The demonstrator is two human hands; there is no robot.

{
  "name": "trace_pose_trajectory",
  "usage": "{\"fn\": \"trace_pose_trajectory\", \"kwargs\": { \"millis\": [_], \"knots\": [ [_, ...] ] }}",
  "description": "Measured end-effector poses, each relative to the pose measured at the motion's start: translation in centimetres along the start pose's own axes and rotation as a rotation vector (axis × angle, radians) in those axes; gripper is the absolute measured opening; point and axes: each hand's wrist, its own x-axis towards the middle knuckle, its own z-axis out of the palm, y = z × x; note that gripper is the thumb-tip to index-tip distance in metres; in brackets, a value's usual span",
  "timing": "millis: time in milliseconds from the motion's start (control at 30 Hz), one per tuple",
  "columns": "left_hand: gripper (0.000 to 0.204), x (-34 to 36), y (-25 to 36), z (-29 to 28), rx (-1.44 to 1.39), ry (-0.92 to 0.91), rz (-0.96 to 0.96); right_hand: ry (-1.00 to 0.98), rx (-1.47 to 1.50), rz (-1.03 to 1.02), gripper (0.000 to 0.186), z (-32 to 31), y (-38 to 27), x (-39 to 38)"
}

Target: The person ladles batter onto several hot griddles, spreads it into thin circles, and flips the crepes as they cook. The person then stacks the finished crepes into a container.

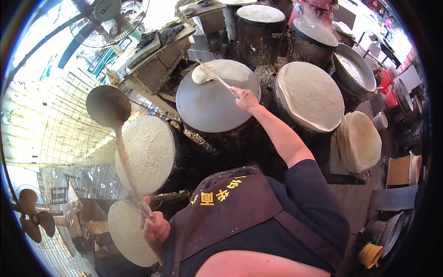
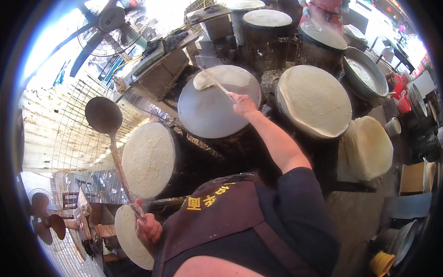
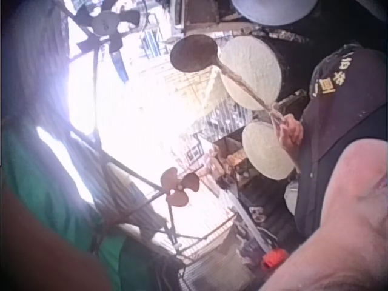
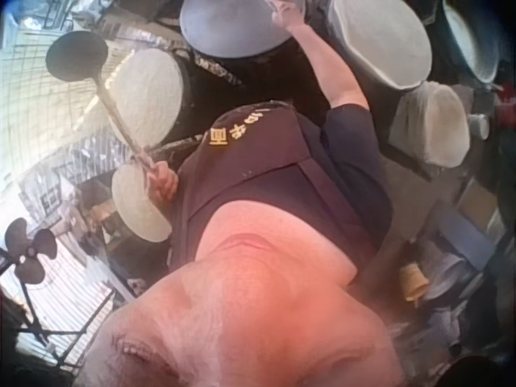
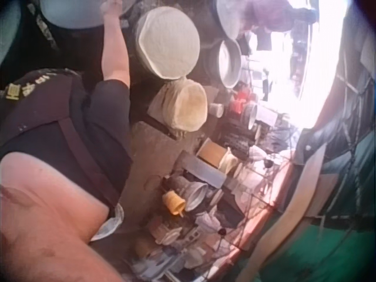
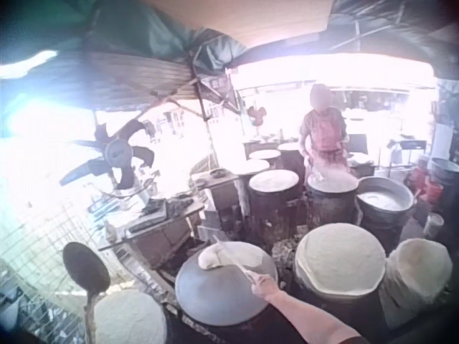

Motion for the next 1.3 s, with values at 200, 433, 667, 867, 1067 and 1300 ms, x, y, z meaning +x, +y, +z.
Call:
{"fn": "trace_pose_trajectory", "kwargs": {
  "millis": [200,433,667,867,1067,1300],
  "knots": [
    [0.064,1.2,-1.5,3.4,0.009,0.047,0.007,-0.015,-0.097,0.067,0.055,-0.9,0.8,2.1],
    [0.062,2.4,-3.5,4.8,-0.099,-0.033,0.010,-0.117,0.032,-0.240,0.051,-1.2,3.5,3.2],
    [0.059,4.8,-5.1,7.5,-0.134,-0.002,0.031,-0.210,-0.109,-0.127,0.051,-1.6,2.4,6.3],
    [0.059,4.5,-5.8,9.2,-0.135,0.087,0.094,-0.346,0.040,-0.356,0.052,-3.9,6.8,7.7],
    [0.068,4.7,-6.0,11.5,-0.124,0.168,0.088,-0.251,0.035,-0.285,0.057,-3.2,5.3,10.8],
    [0.067,4.0,-7.0,11.6,-0.073,0.081,0.101,-0.460,0.108,-0.442,0.056,-7.4,7.3,10.8]
  ]
}}
